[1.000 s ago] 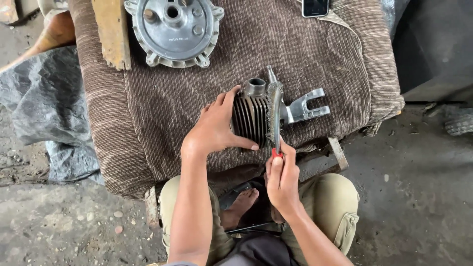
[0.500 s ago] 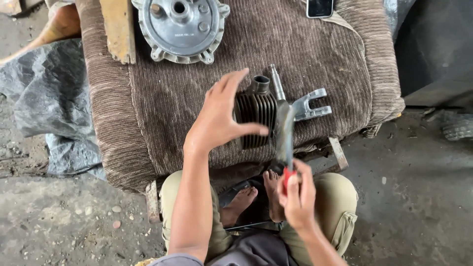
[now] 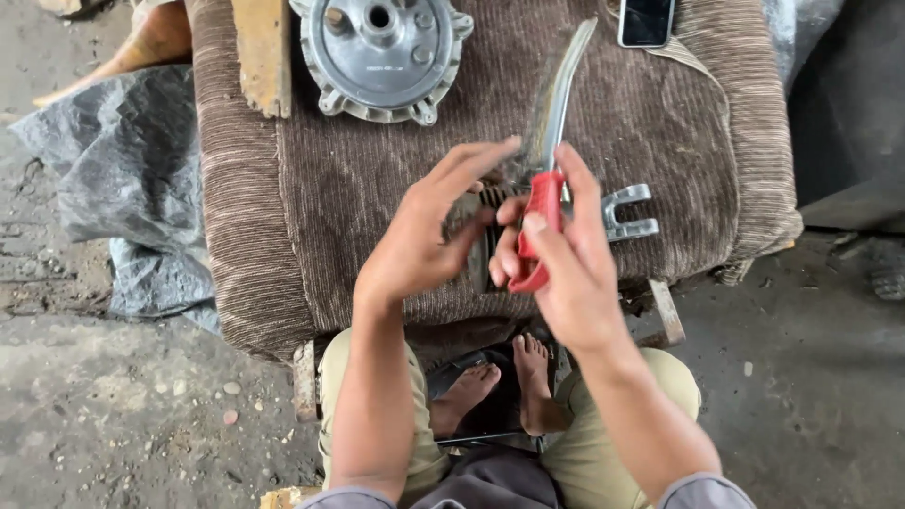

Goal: Cleaning the cooling fins of a motorcycle engine cylinder using a wire brush.

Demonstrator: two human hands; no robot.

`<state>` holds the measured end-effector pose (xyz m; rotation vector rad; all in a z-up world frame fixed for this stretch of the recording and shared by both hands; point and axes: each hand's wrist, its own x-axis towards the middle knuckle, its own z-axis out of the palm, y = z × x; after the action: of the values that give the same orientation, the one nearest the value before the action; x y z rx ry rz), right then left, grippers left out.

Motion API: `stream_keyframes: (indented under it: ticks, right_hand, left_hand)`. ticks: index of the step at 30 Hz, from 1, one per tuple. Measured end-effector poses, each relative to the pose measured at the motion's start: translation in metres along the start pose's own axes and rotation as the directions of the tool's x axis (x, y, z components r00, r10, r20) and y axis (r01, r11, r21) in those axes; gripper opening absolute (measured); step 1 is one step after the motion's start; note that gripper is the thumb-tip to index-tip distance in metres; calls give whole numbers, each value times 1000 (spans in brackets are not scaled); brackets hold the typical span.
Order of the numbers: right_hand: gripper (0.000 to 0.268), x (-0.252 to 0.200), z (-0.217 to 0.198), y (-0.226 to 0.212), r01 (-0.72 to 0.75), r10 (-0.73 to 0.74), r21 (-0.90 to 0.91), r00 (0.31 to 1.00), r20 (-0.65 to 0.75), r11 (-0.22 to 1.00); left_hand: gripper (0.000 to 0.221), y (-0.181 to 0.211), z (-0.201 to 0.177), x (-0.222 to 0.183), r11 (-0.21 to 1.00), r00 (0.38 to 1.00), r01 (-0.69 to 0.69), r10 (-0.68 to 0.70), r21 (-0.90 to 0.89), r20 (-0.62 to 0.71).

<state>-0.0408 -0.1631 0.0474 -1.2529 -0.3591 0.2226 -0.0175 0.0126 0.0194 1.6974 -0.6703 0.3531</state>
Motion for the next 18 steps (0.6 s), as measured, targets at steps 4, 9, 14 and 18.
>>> stream_keyframes:
  ticks: [4,9,14,18]
  right_hand:
    - [57,17,11,-14,-18,41,-196,992,117,980]
    - [72,11,23,-18,34,27,-270,976,217,962]
    - [76,-1,8,-34,5,86,-243,929,360,970]
    - [44,3,-33,-30,406,-281,-689,914,294,600]
  left_hand:
    - [67,-7,10,1,975,993,109,-115,192,22]
    - [21,7,14,12,965,947,243,-258,-99,-193]
    - [16,-4,24,9,986,942,16,-70,-166,-328]
    - [12,-22,25,7,969,910,-114,13,-220,-414]
